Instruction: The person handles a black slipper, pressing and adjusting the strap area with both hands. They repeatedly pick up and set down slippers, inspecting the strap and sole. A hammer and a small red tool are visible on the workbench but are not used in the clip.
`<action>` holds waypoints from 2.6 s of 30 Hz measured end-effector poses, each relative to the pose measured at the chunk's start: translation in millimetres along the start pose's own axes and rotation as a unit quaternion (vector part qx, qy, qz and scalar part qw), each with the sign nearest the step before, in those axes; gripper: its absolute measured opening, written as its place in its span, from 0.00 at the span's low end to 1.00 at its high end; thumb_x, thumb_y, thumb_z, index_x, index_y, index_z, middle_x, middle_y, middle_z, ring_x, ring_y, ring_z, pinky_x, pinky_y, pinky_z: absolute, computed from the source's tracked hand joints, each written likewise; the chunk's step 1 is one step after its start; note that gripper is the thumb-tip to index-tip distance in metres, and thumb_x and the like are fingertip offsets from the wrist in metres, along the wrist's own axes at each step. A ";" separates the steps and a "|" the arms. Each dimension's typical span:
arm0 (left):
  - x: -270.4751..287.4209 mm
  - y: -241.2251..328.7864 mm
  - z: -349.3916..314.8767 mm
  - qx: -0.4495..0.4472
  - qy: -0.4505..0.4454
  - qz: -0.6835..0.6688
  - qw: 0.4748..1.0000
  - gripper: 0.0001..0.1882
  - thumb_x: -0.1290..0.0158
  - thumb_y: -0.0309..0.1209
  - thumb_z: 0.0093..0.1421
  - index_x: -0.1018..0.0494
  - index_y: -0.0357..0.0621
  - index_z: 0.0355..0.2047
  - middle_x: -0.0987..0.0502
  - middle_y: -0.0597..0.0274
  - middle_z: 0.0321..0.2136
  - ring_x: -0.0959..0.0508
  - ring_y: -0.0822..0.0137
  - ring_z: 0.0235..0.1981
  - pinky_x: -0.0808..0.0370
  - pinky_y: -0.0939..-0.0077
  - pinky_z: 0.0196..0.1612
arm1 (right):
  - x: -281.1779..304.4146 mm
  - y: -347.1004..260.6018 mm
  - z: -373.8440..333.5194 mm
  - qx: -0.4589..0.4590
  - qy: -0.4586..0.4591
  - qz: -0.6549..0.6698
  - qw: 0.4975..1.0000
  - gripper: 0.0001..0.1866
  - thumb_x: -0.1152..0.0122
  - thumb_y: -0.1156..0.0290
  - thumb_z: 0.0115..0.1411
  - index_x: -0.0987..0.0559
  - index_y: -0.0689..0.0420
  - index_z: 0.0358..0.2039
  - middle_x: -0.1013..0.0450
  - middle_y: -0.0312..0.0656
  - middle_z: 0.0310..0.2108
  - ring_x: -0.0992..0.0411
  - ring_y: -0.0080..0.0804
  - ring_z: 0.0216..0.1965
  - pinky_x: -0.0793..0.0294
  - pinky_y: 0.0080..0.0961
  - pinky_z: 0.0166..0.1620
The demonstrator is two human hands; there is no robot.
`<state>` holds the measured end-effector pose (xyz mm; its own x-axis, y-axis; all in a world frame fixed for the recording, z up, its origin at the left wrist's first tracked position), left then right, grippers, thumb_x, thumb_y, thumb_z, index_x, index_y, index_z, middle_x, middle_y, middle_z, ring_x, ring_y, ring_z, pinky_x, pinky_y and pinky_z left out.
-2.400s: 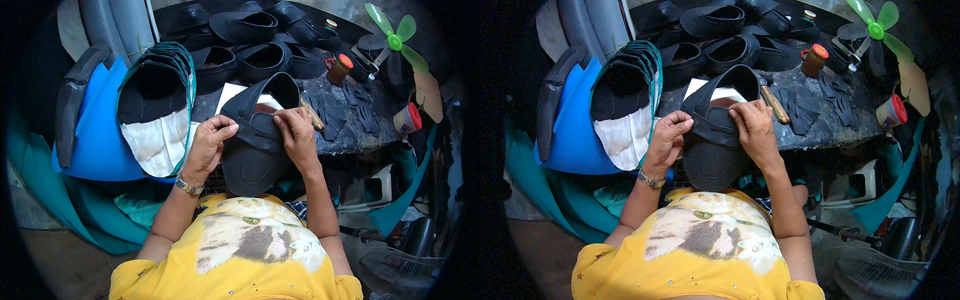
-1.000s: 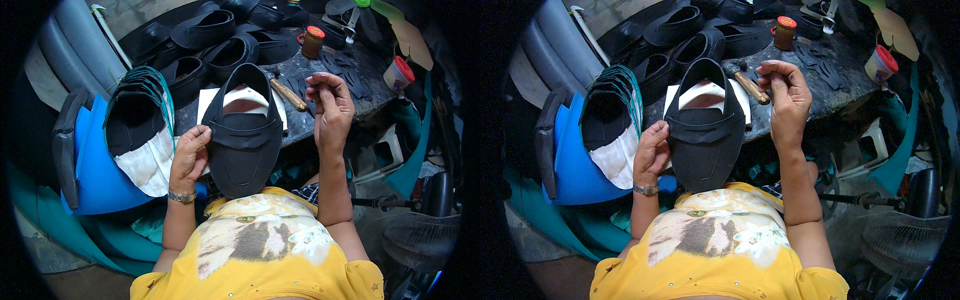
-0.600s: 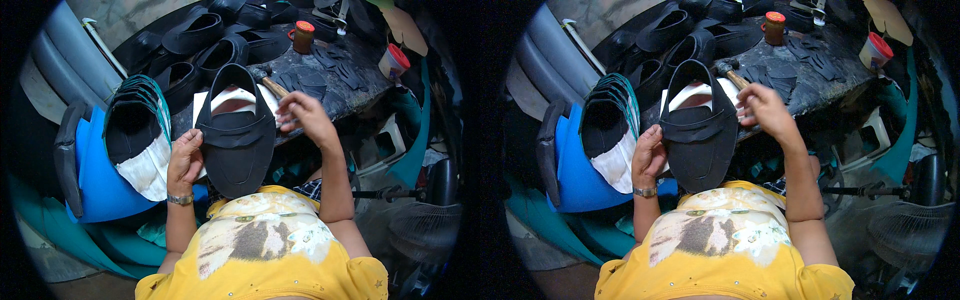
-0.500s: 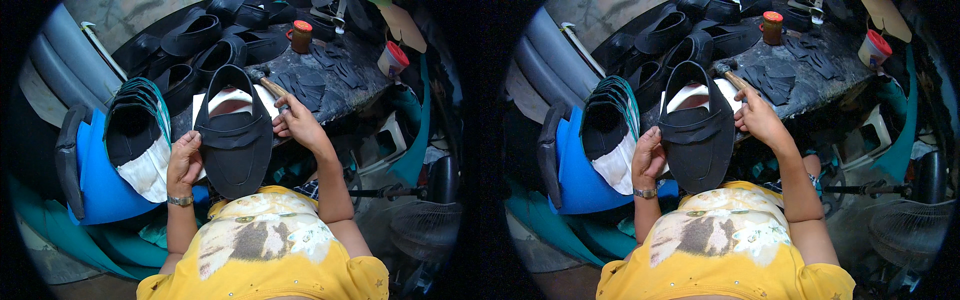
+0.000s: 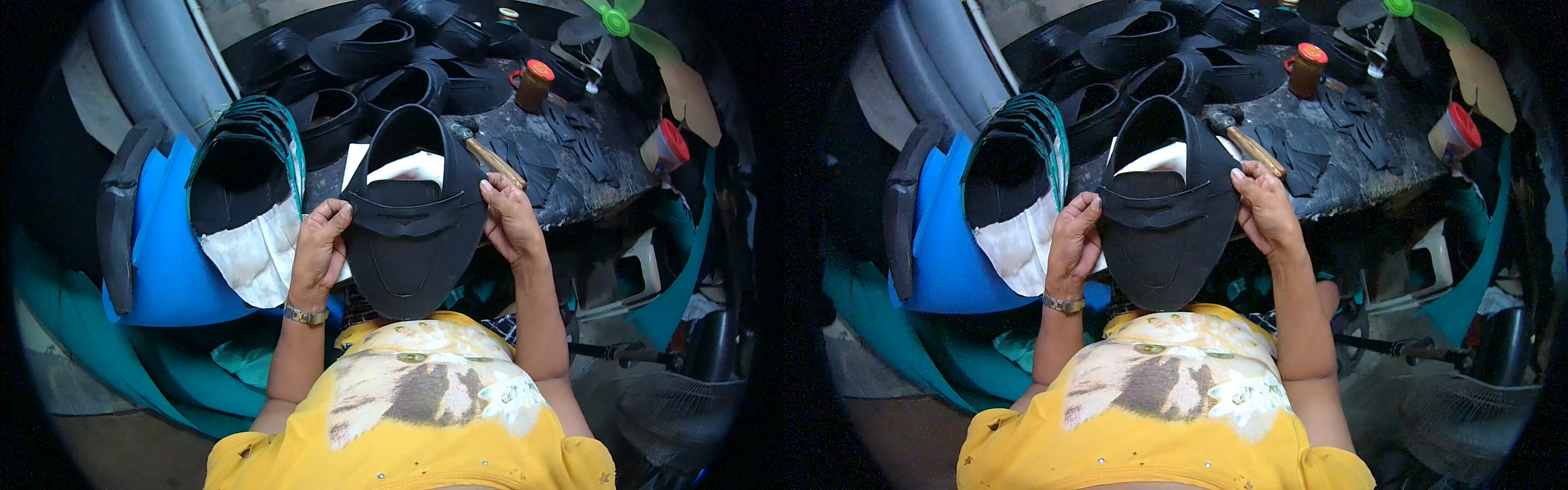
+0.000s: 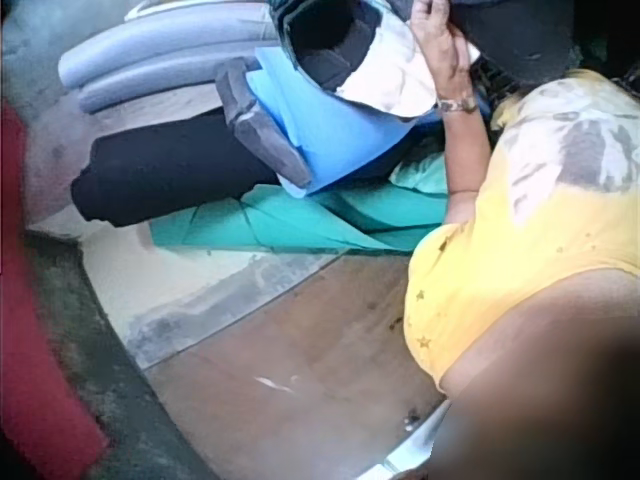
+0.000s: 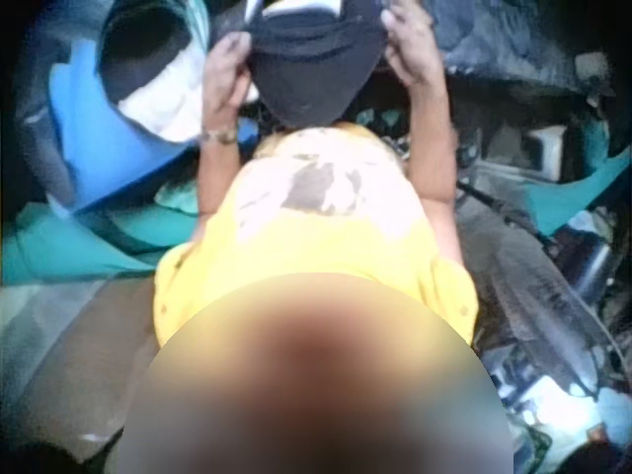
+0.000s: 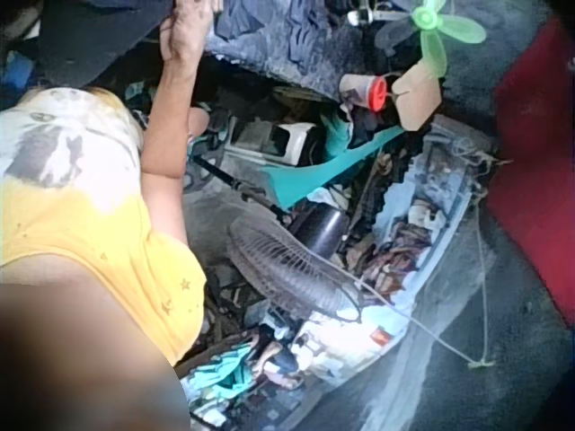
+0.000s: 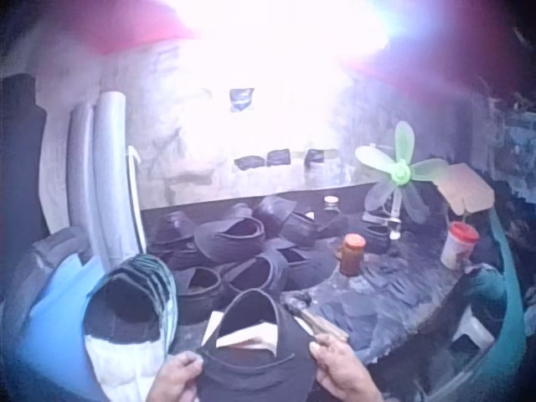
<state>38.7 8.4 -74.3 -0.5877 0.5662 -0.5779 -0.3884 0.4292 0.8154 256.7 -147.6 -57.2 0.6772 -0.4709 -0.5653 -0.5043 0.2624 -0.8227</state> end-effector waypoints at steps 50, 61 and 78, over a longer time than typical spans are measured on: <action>5.0 -9.4 2.7 0.011 0.001 -0.047 0.999 0.05 0.44 0.24 0.58 0.26 0.38 0.35 0.23 0.65 0.31 0.26 0.77 0.34 0.30 0.85 0.45 | -3.2 12.1 7.5 0.072 0.017 0.067 0.995 0.11 0.48 0.74 0.63 0.34 0.59 0.45 0.26 0.43 0.39 0.25 0.27 0.38 0.25 0.25 0.47; -2.7 -6.9 0.3 0.004 0.000 -0.023 1.000 0.04 0.44 0.25 0.59 0.26 0.37 0.34 0.23 0.65 0.30 0.27 0.78 0.32 0.30 0.86 0.41 | 6.5 15.5 9.4 0.033 0.067 -0.051 0.996 0.11 0.48 0.74 0.64 0.31 0.60 0.46 0.27 0.38 0.36 0.27 0.24 0.40 0.26 0.21 0.45; -30.8 -1.1 -11.8 -0.046 0.000 0.075 0.996 0.04 0.43 0.25 0.59 0.26 0.39 0.33 0.25 0.69 0.29 0.28 0.80 0.30 0.30 0.87 0.38 | -107.6 -10.6 -24.6 0.355 -0.094 -0.572 0.733 0.12 0.43 0.86 0.53 0.28 0.59 0.38 0.28 0.46 0.37 0.29 0.43 0.41 0.32 0.32 0.45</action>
<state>48.9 -17.8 -57.0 -0.6446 0.6189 -0.4489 -0.3590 0.2733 0.8924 176.0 -120.4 13.8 0.5351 -0.6175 0.5766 0.8126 0.1896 -0.5511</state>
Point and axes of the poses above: each hand's wrist, its own z-axis towards the middle knuckle, its own x-axis out of the back of the hand, y = z × x, the point moved 6 cm from there along z, towards the middle knuckle
